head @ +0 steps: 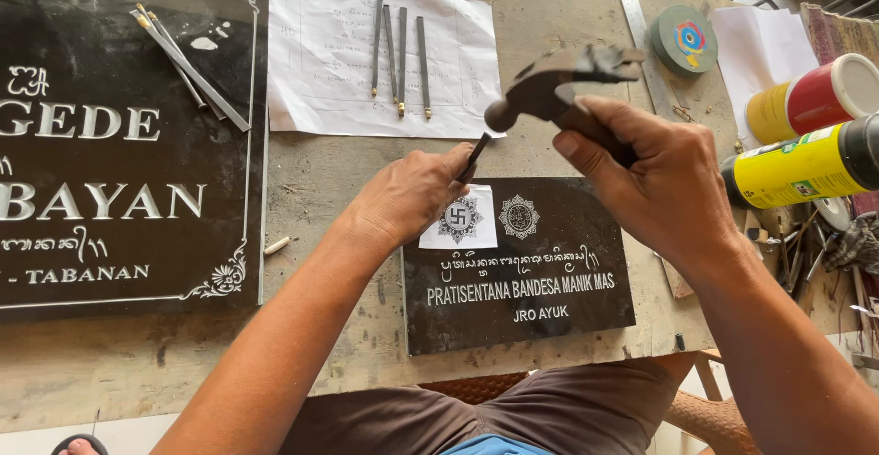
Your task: The person uses a hammer and chisel to engrave a design onto a small black metal plate. They repeatedly tap the chisel to create a pattern while holding the plate steady on the workbench.
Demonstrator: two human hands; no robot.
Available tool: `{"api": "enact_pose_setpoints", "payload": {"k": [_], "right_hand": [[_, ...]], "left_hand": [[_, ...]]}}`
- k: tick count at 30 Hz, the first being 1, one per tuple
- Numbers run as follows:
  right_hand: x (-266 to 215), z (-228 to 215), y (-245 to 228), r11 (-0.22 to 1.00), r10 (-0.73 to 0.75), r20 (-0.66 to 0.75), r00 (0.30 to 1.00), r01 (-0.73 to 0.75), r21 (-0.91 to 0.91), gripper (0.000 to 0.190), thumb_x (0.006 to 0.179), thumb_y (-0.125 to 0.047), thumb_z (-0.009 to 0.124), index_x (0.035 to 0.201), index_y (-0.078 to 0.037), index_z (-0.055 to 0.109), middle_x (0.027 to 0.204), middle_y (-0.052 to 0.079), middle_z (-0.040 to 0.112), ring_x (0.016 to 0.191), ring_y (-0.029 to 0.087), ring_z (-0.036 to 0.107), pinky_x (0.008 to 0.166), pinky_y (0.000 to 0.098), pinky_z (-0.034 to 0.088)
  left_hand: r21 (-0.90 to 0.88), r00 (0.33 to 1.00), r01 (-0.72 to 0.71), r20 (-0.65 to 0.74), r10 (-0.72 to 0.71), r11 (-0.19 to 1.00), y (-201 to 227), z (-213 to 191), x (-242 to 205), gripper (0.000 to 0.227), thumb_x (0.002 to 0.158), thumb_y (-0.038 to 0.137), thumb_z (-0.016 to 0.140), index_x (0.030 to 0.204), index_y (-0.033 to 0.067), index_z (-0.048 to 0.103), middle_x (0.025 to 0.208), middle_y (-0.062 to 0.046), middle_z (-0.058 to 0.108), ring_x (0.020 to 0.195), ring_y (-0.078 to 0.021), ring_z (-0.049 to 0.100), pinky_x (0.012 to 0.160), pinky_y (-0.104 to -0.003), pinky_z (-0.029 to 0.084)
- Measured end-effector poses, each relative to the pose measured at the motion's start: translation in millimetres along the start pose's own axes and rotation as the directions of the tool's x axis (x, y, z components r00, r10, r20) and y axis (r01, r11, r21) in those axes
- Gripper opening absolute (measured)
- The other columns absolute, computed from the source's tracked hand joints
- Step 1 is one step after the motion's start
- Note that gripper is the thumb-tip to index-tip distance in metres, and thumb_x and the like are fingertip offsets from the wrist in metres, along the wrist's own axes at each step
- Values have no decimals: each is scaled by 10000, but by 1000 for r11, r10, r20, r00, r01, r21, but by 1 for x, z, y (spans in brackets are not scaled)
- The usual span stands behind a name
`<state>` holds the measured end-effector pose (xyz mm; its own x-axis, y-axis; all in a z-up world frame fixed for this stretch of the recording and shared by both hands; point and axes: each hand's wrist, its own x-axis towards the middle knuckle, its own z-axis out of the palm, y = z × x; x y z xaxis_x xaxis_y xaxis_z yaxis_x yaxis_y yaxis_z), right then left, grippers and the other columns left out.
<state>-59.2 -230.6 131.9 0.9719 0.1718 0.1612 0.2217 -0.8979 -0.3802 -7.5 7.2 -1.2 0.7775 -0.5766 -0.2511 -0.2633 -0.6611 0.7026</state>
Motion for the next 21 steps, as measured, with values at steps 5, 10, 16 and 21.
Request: {"api": "enact_pose_setpoints", "payload": {"k": [5,10,16,21], "right_hand": [[5,0,-5,996,-58,56,997,61,-63,413,1062,-366,797,1412,-147,814,960,49,857,771,132,723,697,356,538],[7,1,-10,995,-74,59,996,78,-68,477,1064,-365,800,1470,-115,800,923,105,859,604,163,687,510,373,499],[-1,2,-6,993,-115,-47,992,114,-30,433,1087,-344,818,1425,-73,814,1028,54,862,813,52,636,745,320,526],[-3,3,-3,974,-227,-24,974,226,-21,416,1075,-302,840,1406,-50,817,899,63,835,664,119,645,641,335,505]], "left_hand": [[5,993,-62,-100,62,998,-12,16,-1,229,1159,268,645,1321,204,496,948,-154,740,781,-441,743,648,-596,552],[-25,957,-158,-249,147,987,-28,35,1,347,1125,267,680,1412,248,485,967,-109,750,749,-439,725,633,-586,525],[-57,816,-251,-549,180,966,-30,47,-7,196,1123,187,738,1227,110,592,700,-47,652,540,-221,637,508,-411,606],[55,744,-287,-616,259,956,-41,68,-1,322,1109,133,757,1342,119,536,818,-59,606,602,-231,615,520,-398,620]]}}
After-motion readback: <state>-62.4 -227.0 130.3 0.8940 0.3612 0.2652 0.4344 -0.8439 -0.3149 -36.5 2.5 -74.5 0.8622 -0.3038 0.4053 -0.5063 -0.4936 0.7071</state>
